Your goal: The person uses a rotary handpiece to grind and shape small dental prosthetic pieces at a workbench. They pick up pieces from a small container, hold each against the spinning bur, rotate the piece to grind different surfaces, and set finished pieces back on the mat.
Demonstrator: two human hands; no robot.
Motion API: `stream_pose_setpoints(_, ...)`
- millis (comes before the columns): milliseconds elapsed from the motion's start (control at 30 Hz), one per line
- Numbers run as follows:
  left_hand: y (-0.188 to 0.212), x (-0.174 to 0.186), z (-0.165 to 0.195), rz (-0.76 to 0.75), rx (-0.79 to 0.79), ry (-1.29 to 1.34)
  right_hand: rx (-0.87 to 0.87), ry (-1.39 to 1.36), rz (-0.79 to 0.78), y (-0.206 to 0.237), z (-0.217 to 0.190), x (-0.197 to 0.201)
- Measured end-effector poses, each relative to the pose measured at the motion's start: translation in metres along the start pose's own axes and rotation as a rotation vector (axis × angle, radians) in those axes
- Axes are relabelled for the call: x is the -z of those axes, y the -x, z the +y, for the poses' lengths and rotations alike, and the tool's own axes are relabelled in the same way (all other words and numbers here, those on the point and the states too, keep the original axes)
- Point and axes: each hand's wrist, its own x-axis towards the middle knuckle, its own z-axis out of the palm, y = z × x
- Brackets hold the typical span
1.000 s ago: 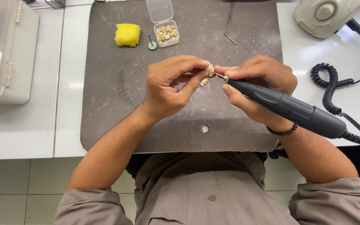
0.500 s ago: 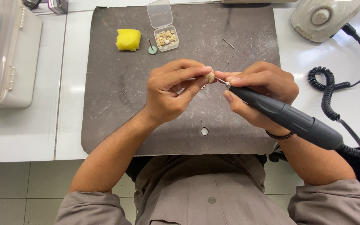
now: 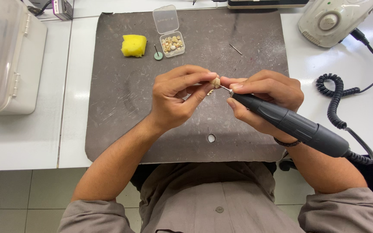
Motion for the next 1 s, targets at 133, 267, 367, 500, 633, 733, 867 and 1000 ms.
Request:
stream_pose_setpoints(133, 0.0006, 0.0003, 0.0003, -0.001, 0.001, -0.011, -0.025, 0.038, 0.002, 0.0021, 0.0006, 0.0009)
stream_pose_setpoints(267, 0.0002, -0.0002, 0.0004, 0.001, -0.002, -0.014, -0.009, 0.020, 0.002, 0.0023, 0.0019, 0.0001)
stream_pose_setpoints(367, -0.0006, 0.0001, 0.0004, -0.006, -0.002, -0.032, -0.012, 0.021, 0.011, 0.0025, 0.0006, -0.0004)
stream_pose_setpoints(500, 0.0001, -0.0012, 0.0016, 0.009, 0.014, -0.001, -0.014, 0.028, 0.004, 0.0014, -0.0013, 0.0002)
stream_pose_setpoints(633, -0.0010, -0.0008, 0.0016, 0.008, 0.009, -0.008, 0.001, 0.034, 0.002, -0.0005, 0.0000, -0.0010)
stream_pose_setpoints(733, -0.0011, -0.0009, 0.0013, 0.005, 0.011, 0.014, -0.023, 0.056, 0.015, 0.0014, -0.0016, -0.0015)
stream_pose_setpoints(867, 0.0003, -0.0021, 0.0006, 0.009, 0.015, 0.071, -0.026, 0.021, 0.008, 0.0019, -0.0007, 0.0003)
stream_pose_setpoints(1000, -0.0001, -0.0019, -0.0011, -0.002, 0.015, 0.074, -0.021, 0.004, 0.003, 0.0014, 0.0005, 0.0008)
